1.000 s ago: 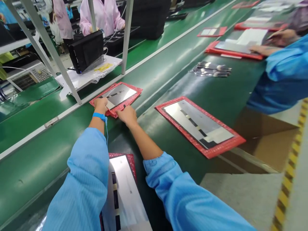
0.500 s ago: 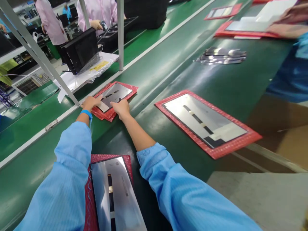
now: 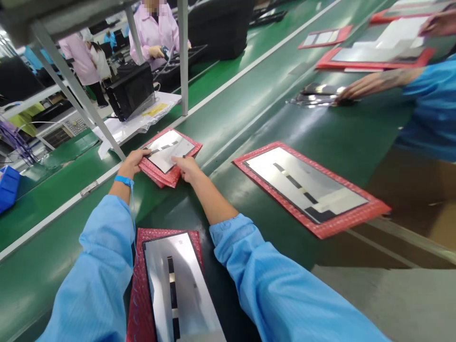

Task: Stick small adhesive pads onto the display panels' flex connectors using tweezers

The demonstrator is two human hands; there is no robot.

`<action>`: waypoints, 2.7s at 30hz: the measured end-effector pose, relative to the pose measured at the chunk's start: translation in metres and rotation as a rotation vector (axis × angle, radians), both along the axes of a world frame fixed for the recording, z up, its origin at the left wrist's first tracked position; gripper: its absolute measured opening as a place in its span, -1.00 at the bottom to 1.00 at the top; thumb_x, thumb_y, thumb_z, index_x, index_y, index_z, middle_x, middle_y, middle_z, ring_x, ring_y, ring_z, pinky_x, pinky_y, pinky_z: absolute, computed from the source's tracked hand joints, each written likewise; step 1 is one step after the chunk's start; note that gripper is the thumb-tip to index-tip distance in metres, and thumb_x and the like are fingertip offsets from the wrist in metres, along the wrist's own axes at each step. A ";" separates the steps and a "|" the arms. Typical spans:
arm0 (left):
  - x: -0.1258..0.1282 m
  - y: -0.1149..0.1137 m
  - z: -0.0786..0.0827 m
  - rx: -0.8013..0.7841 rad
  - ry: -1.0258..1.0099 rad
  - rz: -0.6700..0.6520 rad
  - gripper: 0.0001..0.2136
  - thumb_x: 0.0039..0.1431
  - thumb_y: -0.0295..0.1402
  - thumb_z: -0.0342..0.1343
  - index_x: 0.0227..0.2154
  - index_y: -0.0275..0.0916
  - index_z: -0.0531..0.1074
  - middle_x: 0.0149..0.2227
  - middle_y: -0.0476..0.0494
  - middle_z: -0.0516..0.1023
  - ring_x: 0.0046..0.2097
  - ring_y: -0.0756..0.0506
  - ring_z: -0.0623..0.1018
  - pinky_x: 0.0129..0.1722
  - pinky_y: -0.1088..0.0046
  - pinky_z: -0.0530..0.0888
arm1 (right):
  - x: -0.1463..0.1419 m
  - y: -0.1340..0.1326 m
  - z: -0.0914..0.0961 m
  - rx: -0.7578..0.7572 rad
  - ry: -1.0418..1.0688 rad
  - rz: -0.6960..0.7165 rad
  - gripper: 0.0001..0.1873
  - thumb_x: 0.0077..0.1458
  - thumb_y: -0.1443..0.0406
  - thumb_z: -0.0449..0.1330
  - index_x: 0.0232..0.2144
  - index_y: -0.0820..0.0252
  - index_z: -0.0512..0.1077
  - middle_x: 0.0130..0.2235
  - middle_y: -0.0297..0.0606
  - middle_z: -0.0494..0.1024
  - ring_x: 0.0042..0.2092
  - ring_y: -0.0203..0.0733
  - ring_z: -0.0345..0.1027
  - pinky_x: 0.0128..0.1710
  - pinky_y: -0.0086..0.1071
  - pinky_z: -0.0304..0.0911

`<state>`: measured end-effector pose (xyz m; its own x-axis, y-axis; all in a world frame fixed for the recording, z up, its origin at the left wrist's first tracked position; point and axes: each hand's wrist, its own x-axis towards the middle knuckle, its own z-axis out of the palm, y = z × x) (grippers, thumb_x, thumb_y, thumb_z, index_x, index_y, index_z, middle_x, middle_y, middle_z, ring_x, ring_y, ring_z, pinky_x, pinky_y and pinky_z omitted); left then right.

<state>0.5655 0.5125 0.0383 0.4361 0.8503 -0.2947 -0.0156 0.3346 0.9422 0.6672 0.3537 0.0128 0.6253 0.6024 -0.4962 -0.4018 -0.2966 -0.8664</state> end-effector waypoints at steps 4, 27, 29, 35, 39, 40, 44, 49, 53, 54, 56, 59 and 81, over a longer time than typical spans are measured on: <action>-0.021 -0.053 0.021 0.051 0.017 -0.048 -0.58 0.45 -0.13 0.27 0.22 -0.25 0.48 0.21 -0.28 0.54 0.13 -0.22 0.61 0.12 0.06 0.64 | -0.004 -0.023 0.032 0.048 0.102 0.057 -0.56 0.46 0.11 0.33 0.23 0.20 0.47 0.21 -0.06 0.53 0.12 0.03 0.53 0.10 -0.01 0.57; -0.268 -0.365 0.037 0.473 0.517 -0.299 -0.87 0.19 -0.40 0.39 -0.47 -0.13 0.63 -0.43 -0.07 0.59 -0.34 -0.15 0.49 -0.10 0.26 0.41 | -0.013 -0.311 0.006 -0.260 -0.275 0.085 -0.59 0.34 0.64 0.24 0.17 0.41 0.57 0.14 0.21 0.65 0.03 -0.03 0.65 0.05 -0.07 0.51; -0.296 -0.391 0.030 0.520 0.592 -0.240 -0.93 0.21 -0.36 0.35 -0.38 -0.05 0.66 -0.34 -0.09 0.64 -0.29 -0.20 0.53 -0.10 0.19 0.41 | -0.018 -0.316 0.015 -0.359 -0.437 0.071 -0.75 0.22 0.56 0.41 -0.07 0.32 0.64 0.13 0.13 0.65 0.25 0.21 0.52 0.19 0.12 0.42; -0.302 -0.448 -0.014 0.655 0.678 -0.132 -0.88 0.25 -0.24 0.32 -0.16 0.03 0.66 -0.15 -0.18 0.65 -0.05 -0.32 0.58 0.02 0.07 0.45 | -0.095 -0.324 0.049 -0.066 -0.810 -0.024 -0.75 0.36 0.16 0.38 -0.35 0.11 0.51 -0.29 -0.27 0.57 -0.02 -0.12 0.61 0.08 -0.11 0.45; -0.288 -0.456 -0.030 0.749 0.720 -0.096 -0.88 0.32 -0.25 0.29 -0.13 -0.06 0.64 -0.10 -0.24 0.61 -0.01 -0.32 0.55 0.05 0.06 0.44 | -0.169 -0.319 0.034 0.344 -0.330 0.191 -0.67 0.51 0.19 0.17 -0.35 0.13 0.49 -0.35 -0.36 0.48 -0.37 -0.36 0.44 -0.29 -0.42 0.44; -0.287 -0.457 -0.032 0.769 0.727 -0.090 -0.88 0.33 -0.27 0.28 -0.13 -0.08 0.63 -0.10 -0.24 0.61 -0.01 -0.31 0.55 0.05 0.07 0.44 | -0.181 -0.318 0.028 0.422 -0.241 0.224 -0.69 0.49 0.18 0.19 -0.34 0.13 0.48 -0.33 -0.35 0.48 -0.36 -0.35 0.43 -0.27 -0.41 0.45; -0.290 -0.460 -0.035 0.831 0.727 -0.091 -0.85 0.34 -0.36 0.26 -0.08 -0.15 0.63 -0.07 -0.20 0.59 -0.01 -0.26 0.55 0.03 0.13 0.47 | -0.191 -0.324 0.012 0.506 -0.483 0.361 -0.73 0.35 0.09 0.36 -0.33 0.10 0.53 -0.36 -0.35 0.49 -0.42 -0.28 0.34 -0.39 -0.35 0.34; -0.296 -0.462 -0.038 0.945 0.683 -0.148 -0.75 0.35 -0.46 0.23 0.04 -0.29 0.64 -0.02 -0.27 0.57 0.00 -0.23 0.54 0.04 0.16 0.52 | -0.178 -0.326 0.005 0.446 -0.986 0.864 -0.84 0.25 0.33 0.38 -0.11 0.14 0.68 -0.28 -0.28 0.56 -0.31 -0.19 0.40 -0.34 -0.31 0.20; -0.299 -0.463 -0.042 0.999 0.649 -0.160 -0.72 0.36 -0.48 0.21 0.08 -0.34 0.63 -0.01 -0.29 0.54 0.00 -0.21 0.53 0.03 0.18 0.55 | -0.180 -0.320 -0.005 0.319 -1.109 1.060 -0.81 0.23 0.42 0.32 -0.15 0.14 0.70 -0.23 -0.26 0.56 -0.23 -0.15 0.45 -0.27 -0.30 0.16; -0.300 -0.463 -0.043 1.008 0.645 -0.161 -0.72 0.37 -0.48 0.21 0.09 -0.34 0.63 -0.02 -0.30 0.54 0.00 -0.21 0.53 0.03 0.18 0.55 | -0.180 -0.319 -0.007 0.312 -1.126 1.085 -0.84 0.24 0.42 0.31 -0.20 0.14 0.69 -0.23 -0.25 0.56 -0.22 -0.15 0.46 -0.27 -0.30 0.15; -0.300 -0.463 -0.043 1.039 0.647 -0.169 -0.71 0.38 -0.50 0.19 0.10 -0.32 0.64 -0.01 -0.31 0.53 -0.01 -0.22 0.52 0.02 0.17 0.55 | -0.178 -0.320 -0.010 0.336 -1.154 1.106 -0.82 0.27 0.43 0.25 -0.25 0.15 0.66 -0.24 -0.26 0.55 -0.22 -0.15 0.46 -0.29 -0.30 0.15; -0.301 -0.464 -0.042 1.103 0.696 -0.218 -0.71 0.38 -0.52 0.16 0.07 -0.31 0.66 -0.03 -0.35 0.52 -0.05 -0.24 0.49 -0.03 0.16 0.54 | -0.174 -0.325 -0.013 0.403 -1.167 1.118 -0.76 0.25 0.46 0.19 -0.22 0.10 0.64 -0.24 -0.27 0.55 -0.23 -0.14 0.46 -0.34 -0.29 0.12; -0.298 -0.467 -0.031 1.057 0.857 -0.319 -0.66 0.50 -0.43 0.03 0.14 -0.24 0.64 0.00 -0.42 0.44 -0.01 -0.31 0.46 -0.01 0.06 0.55 | -0.154 -0.335 -0.032 0.638 -1.222 1.065 -0.52 -0.03 0.60 0.09 -0.21 0.11 0.64 -0.25 -0.35 0.55 -0.31 -0.30 0.45 -0.44 -0.43 0.12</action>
